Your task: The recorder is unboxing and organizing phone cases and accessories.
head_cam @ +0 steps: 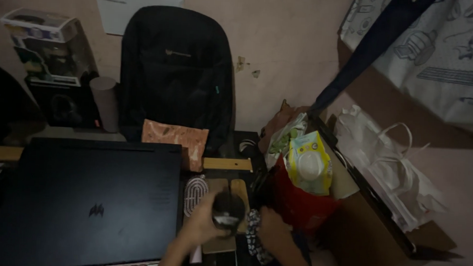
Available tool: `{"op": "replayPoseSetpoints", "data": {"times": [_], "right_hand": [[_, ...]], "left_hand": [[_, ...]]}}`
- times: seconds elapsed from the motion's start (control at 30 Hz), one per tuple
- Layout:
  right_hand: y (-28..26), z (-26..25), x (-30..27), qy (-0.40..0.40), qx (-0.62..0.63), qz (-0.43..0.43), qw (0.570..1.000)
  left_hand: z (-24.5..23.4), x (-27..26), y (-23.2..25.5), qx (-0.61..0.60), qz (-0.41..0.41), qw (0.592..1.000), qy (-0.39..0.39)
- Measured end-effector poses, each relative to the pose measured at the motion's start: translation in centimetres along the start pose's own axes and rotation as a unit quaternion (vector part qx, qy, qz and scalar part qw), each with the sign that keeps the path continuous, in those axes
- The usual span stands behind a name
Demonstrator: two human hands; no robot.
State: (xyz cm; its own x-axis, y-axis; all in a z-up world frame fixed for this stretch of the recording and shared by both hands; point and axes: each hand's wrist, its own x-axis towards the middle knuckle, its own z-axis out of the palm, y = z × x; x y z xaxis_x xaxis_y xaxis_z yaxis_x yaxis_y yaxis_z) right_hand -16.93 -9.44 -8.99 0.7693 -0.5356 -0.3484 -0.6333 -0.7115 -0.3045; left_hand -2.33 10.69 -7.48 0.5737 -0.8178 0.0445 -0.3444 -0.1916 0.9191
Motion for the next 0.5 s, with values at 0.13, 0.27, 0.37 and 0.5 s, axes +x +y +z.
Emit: {"op": "replayPoseSetpoints", "data": {"times": [0.13,0.27,0.37,0.5], "right_hand": [[-0.3,1.1,-0.2,-0.049,-0.02,0.02,0.998],[2.6,4.8,3.1,-0.103,-0.03,0.022,0.994],[1.6,1.7,3.2,-0.05,0.06,0.023,0.997],[1.1,-5.0,7.3,0.039,0.188,0.04,0.981]], "left_hand": [[-0.8,1.6,0.4,0.002,0.095,0.994,0.057],[-1.7,3.2,1.2,0.048,0.041,0.994,0.086],[-2.4,4.6,2.0,0.05,0.025,0.994,0.092],[-2.6,7.4,2.4,0.012,-0.039,0.99,0.134]]}}
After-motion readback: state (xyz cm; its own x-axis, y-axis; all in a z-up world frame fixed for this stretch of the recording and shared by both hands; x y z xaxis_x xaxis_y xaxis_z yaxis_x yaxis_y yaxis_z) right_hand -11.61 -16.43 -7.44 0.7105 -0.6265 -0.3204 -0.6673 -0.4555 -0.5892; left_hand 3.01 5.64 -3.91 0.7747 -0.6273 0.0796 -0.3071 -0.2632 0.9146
